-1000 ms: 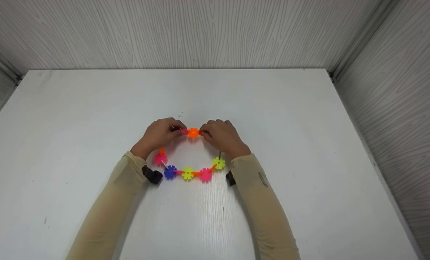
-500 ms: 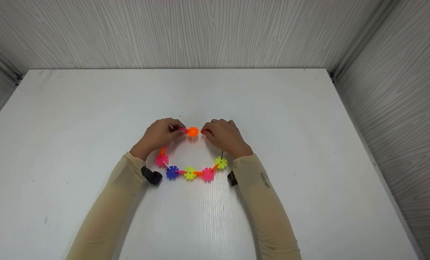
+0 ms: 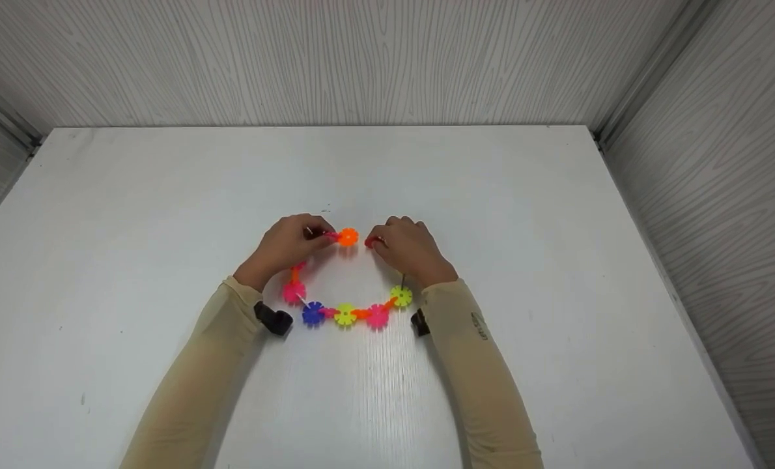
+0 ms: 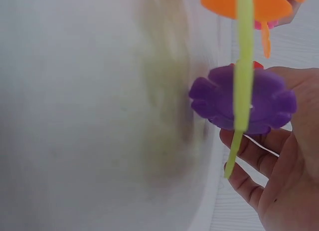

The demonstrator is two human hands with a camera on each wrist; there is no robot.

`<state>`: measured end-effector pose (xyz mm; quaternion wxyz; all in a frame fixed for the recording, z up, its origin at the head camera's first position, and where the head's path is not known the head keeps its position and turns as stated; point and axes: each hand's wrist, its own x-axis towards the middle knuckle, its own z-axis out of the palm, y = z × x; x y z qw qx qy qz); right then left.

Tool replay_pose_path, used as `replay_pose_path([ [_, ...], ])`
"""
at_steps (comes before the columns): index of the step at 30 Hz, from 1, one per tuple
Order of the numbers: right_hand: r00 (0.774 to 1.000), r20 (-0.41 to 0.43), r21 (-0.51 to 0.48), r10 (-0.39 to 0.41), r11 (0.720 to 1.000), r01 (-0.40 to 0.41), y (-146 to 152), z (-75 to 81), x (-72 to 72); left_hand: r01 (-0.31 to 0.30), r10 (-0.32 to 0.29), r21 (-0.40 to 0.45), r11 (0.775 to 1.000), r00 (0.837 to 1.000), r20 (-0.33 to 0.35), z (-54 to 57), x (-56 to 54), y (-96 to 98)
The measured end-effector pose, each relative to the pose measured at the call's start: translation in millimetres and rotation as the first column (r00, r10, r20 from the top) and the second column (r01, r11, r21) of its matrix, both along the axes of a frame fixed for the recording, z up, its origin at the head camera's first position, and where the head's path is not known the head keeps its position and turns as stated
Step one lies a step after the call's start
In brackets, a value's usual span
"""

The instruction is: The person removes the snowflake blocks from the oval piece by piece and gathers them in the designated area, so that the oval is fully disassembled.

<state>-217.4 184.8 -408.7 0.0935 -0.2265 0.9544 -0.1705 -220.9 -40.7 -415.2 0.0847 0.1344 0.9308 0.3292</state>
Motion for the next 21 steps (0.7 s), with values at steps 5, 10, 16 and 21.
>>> replay_pose_path([
  [5, 1.000, 0.010, 0.001, -0.011, 1.000, 0.011, 1.3, -1.4, -0.8, -0.005, 0.005, 0.000, 1.000, 1.000, 0.000, -2.3, 0.6, -0.1],
  [10, 0.999, 0.030, 0.005, -0.022, 1.000, 0.022, 2.8, -3.0, -2.7, 0.000, 0.000, 0.001, 1.000, 1.000, -0.021, -2.9, 0.9, 0.1],
  [16, 0.992, 0.097, -0.014, -0.079, 0.997, 0.081, 5.0, -1.0, -3.6, 0.004, -0.004, -0.003, 1.000, 1.000, -0.023, -3.3, 0.8, 0.6],
  [21, 0.993, 0.068, -0.076, -0.092, 0.992, 0.098, 3.2, 3.1, -3.1, 0.017, -0.017, -0.009, 1.000, 0.999, -0.027, -1.7, 0.0, 0.2],
])
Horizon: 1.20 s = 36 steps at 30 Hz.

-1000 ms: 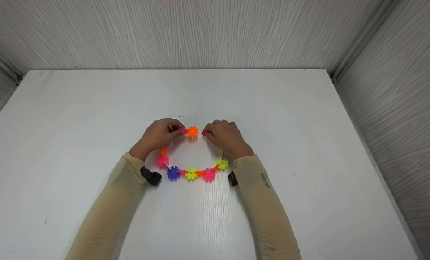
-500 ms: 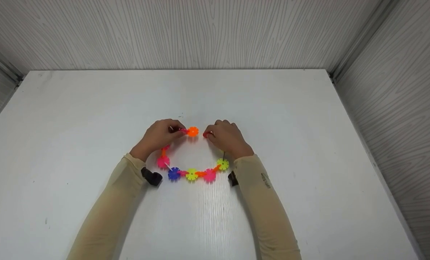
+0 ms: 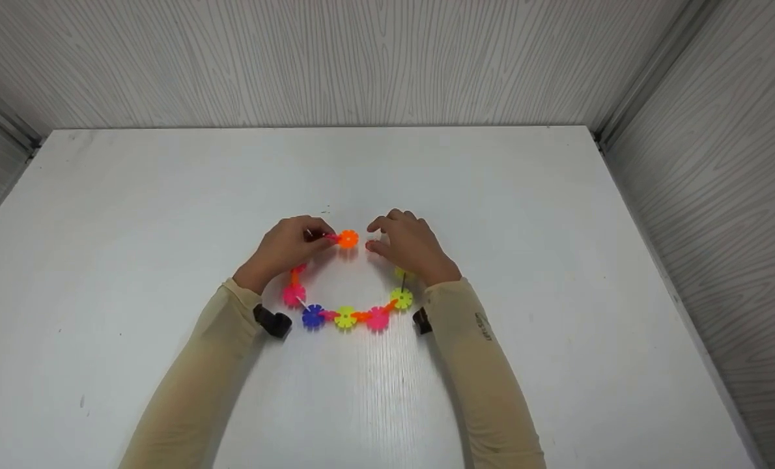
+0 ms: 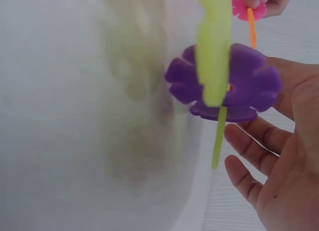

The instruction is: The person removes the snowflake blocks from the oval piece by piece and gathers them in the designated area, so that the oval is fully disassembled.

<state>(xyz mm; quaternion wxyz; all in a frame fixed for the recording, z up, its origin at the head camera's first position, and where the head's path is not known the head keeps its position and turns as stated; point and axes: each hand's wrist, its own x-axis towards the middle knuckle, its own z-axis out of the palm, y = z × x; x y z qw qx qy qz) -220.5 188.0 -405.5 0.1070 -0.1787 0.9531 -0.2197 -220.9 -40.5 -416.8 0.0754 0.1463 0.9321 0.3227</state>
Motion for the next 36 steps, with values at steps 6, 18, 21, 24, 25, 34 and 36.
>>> replay_pose_path([
  [6, 0.996, -0.080, -0.029, 0.040, 0.999, -0.042, -9.3, 3.1, 2.2, 0.005, -0.005, 0.009, 1.000, 1.000, 0.002, 0.8, 0.3, -0.5],
  [18, 0.989, -0.132, -0.028, 0.074, 0.997, -0.079, -18.6, 1.6, 2.4, 0.028, -0.028, 0.008, 1.000, 1.000, 0.001, 4.1, 0.3, 3.7],
  [21, 0.988, -0.132, -0.031, 0.083, 0.996, -0.088, -18.7, 1.5, 2.7, 0.030, -0.030, 0.010, 0.999, 1.000, 0.001, 5.6, 0.2, 5.0],
  [24, 0.990, -0.116, -0.032, 0.082, 0.996, -0.086, -18.7, 1.8, 3.7, 0.039, -0.039, 0.013, 0.999, 0.999, -0.003, 5.4, 0.0, 6.1],
  [25, 0.991, -0.107, -0.032, 0.078, 0.996, -0.082, -18.7, 1.7, 4.0, 0.042, -0.042, 0.013, 0.999, 0.999, -0.006, 4.9, 0.0, 6.2],
  [34, 0.999, -0.006, -0.074, 0.045, 0.996, -0.045, -21.3, -1.5, 4.0, 0.059, -0.058, 0.009, 0.998, 0.998, -0.012, 1.1, 2.5, 5.6],
  [36, 0.999, 0.010, -0.084, 0.033, 0.996, -0.032, -22.1, -1.7, 3.3, 0.061, -0.061, 0.010, 0.998, 0.998, -0.007, 0.9, 2.6, 5.3],
])
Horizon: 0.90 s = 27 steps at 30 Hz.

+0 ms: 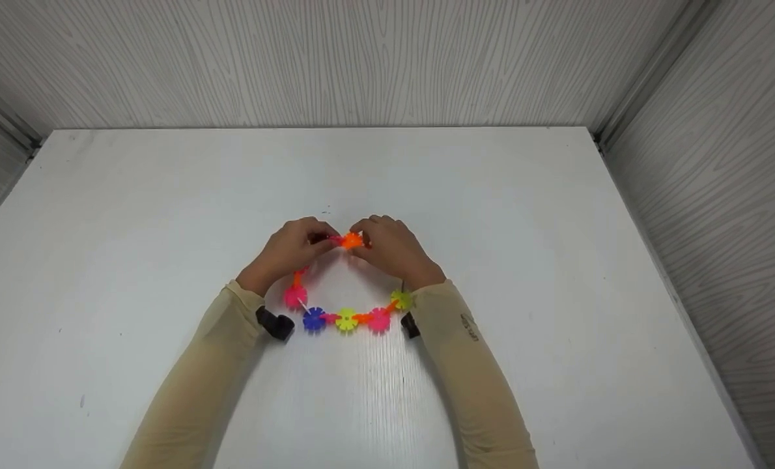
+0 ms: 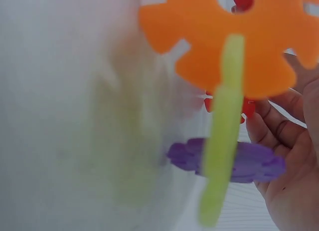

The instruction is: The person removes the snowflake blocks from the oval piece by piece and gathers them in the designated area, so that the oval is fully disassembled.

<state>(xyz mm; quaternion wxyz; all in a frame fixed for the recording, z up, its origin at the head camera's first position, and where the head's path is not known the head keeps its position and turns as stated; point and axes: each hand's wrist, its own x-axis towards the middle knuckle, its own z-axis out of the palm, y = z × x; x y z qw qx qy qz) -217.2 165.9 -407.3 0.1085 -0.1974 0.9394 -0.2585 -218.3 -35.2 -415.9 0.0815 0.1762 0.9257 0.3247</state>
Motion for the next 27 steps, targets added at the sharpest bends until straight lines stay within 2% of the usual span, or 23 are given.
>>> replay_pose_path([
  [10, 1.000, 0.001, -0.025, -0.003, 1.000, 0.003, -0.5, 0.5, 0.1, 0.003, -0.003, -0.028, 1.000, 1.000, 0.003, -0.5, -1.1, -2.1],
  [17, 0.999, 0.023, -0.020, -0.045, 0.999, 0.045, 7.3, 0.4, -0.3, -0.013, 0.013, -0.031, 0.999, 1.000, 0.001, -1.9, -0.7, -2.9],
  [27, 0.995, 0.056, -0.024, -0.083, 0.996, 0.085, 21.9, 3.0, -2.5, -0.032, 0.032, -0.003, 0.999, 0.997, 0.066, -2.8, -1.1, -1.9],
])
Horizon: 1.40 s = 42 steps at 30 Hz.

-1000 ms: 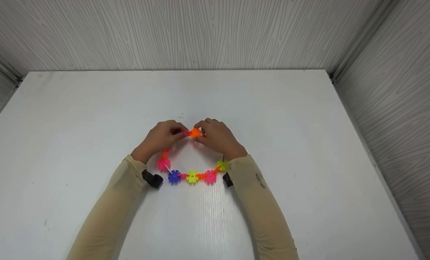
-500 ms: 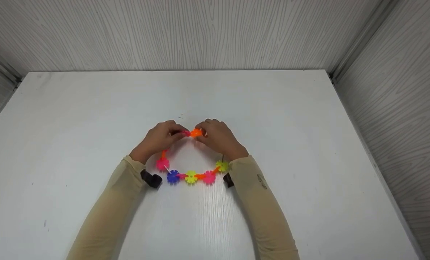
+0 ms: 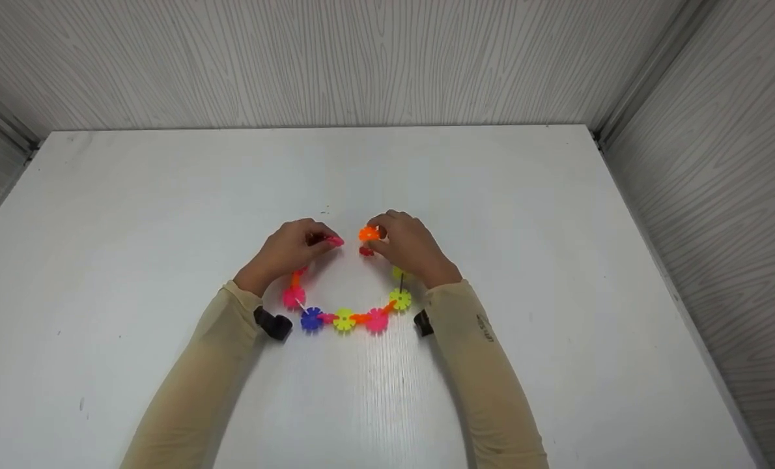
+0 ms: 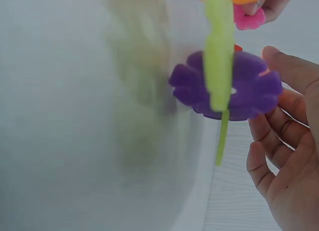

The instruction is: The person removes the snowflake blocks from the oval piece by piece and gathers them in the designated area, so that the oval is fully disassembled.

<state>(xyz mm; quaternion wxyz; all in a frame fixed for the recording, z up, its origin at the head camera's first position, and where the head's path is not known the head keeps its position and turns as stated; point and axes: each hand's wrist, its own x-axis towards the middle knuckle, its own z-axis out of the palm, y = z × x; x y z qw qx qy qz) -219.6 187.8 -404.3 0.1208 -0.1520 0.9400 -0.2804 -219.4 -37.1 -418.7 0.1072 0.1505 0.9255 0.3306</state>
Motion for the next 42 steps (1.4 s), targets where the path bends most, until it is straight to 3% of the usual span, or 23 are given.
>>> replay_pose_path([
  [7, 0.998, 0.018, 0.019, -0.064, 0.998, 0.064, 14.4, -2.2, -0.7, -0.008, 0.007, 0.032, 0.999, 0.999, 0.043, -1.8, -0.3, -2.7],
  [14, 0.994, -0.092, -0.016, -0.053, 0.999, 0.051, 30.1, -6.2, -2.8, 0.008, -0.010, 0.045, 0.999, 0.999, 0.037, -0.4, -1.4, -5.0],
  [24, 0.986, -0.140, -0.063, -0.089, 0.995, 0.081, 51.2, -9.5, -6.3, 0.035, -0.038, 0.055, 0.998, 0.997, 0.062, -1.5, -0.3, -7.4],
  [34, 0.988, -0.063, -0.063, -0.144, 0.988, 0.140, 71.0, -11.2, -8.6, 0.003, -0.004, 0.015, 1.000, 0.997, 0.072, 1.2, -0.1, -6.8],
  [42, 0.984, -0.026, -0.079, -0.177, 0.981, 0.175, 84.8, -10.7, -7.4, 0.007, -0.013, 0.064, 0.998, 0.996, 0.083, -0.3, 0.4, -9.6],
])
